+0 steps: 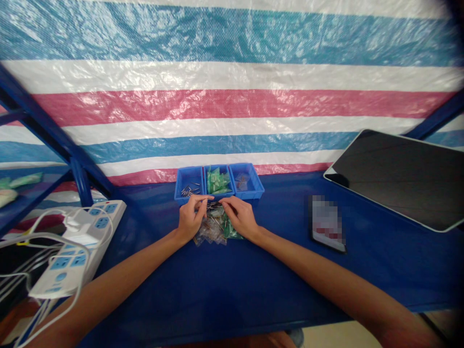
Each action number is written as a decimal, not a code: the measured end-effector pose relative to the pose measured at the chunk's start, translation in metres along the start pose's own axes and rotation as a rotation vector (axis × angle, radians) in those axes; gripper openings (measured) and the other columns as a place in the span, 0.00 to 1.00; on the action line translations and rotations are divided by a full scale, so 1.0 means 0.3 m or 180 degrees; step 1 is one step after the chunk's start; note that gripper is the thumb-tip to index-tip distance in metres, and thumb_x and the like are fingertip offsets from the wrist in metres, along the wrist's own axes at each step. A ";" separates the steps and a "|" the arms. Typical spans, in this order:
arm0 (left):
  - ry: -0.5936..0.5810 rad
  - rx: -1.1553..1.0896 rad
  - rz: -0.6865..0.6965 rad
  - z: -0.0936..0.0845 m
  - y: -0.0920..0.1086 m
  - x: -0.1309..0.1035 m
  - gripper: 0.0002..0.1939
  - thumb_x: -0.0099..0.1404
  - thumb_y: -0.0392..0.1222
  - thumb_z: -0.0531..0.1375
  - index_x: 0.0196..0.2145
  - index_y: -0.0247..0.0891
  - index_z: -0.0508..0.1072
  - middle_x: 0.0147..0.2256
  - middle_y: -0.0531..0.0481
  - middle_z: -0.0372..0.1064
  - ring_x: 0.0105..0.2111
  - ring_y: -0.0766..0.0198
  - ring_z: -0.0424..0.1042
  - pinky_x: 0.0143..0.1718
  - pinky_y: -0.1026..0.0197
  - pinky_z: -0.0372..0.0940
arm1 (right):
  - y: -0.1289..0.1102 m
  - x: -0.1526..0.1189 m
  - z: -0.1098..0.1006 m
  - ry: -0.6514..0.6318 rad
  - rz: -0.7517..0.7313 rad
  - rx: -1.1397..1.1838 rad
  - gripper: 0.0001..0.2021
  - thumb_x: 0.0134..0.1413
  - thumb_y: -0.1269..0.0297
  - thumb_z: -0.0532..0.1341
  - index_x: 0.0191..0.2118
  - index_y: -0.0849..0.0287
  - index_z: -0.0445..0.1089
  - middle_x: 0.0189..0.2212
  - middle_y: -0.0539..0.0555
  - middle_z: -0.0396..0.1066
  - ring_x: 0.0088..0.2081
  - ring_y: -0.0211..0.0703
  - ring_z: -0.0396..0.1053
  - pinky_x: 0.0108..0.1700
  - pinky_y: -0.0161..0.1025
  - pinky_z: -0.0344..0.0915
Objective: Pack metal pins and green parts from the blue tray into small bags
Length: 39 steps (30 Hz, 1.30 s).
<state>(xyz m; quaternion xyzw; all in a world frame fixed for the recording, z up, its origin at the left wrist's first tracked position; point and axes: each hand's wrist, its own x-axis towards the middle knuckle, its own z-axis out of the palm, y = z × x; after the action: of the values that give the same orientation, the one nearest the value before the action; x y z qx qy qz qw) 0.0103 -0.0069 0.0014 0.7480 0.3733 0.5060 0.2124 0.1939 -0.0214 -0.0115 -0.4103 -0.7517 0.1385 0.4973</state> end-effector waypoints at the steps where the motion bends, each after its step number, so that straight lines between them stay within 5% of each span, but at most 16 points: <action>1: -0.0020 0.0016 -0.0015 0.000 0.001 0.002 0.11 0.68 0.41 0.52 0.43 0.36 0.70 0.27 0.53 0.71 0.19 0.74 0.66 0.27 0.69 0.63 | 0.000 0.000 0.000 -0.0002 0.0006 -0.0002 0.12 0.63 0.65 0.51 0.42 0.58 0.71 0.34 0.54 0.73 0.35 0.41 0.70 0.40 0.38 0.65; 15: -0.0140 0.0213 0.0027 0.006 -0.017 0.005 0.11 0.68 0.42 0.52 0.45 0.38 0.69 0.28 0.55 0.70 0.19 0.74 0.65 0.28 0.69 0.62 | -0.004 0.001 -0.002 0.0007 0.0012 -0.0024 0.12 0.63 0.64 0.51 0.41 0.58 0.71 0.34 0.54 0.74 0.35 0.41 0.71 0.40 0.37 0.65; 23: -0.0268 0.0560 0.0549 -0.003 -0.012 0.016 0.15 0.69 0.41 0.51 0.50 0.38 0.70 0.28 0.51 0.70 0.27 0.69 0.68 0.35 0.65 0.64 | -0.006 0.002 -0.002 0.0029 0.0024 -0.0030 0.12 0.63 0.64 0.51 0.42 0.58 0.71 0.34 0.55 0.74 0.35 0.42 0.71 0.41 0.38 0.66; 39: -0.0237 0.0350 0.0689 0.005 -0.011 0.015 0.08 0.66 0.37 0.56 0.40 0.38 0.75 0.36 0.48 0.74 0.36 0.66 0.72 0.40 0.62 0.68 | -0.008 -0.002 -0.004 0.0138 0.0095 0.0022 0.12 0.63 0.65 0.50 0.43 0.58 0.70 0.37 0.55 0.74 0.38 0.42 0.71 0.43 0.38 0.66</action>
<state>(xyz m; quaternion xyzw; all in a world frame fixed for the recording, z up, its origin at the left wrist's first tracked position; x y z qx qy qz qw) 0.0113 -0.0012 0.0013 0.8127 0.3093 0.4767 0.1289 0.1940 -0.0236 -0.0100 -0.4227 -0.7341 0.1395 0.5128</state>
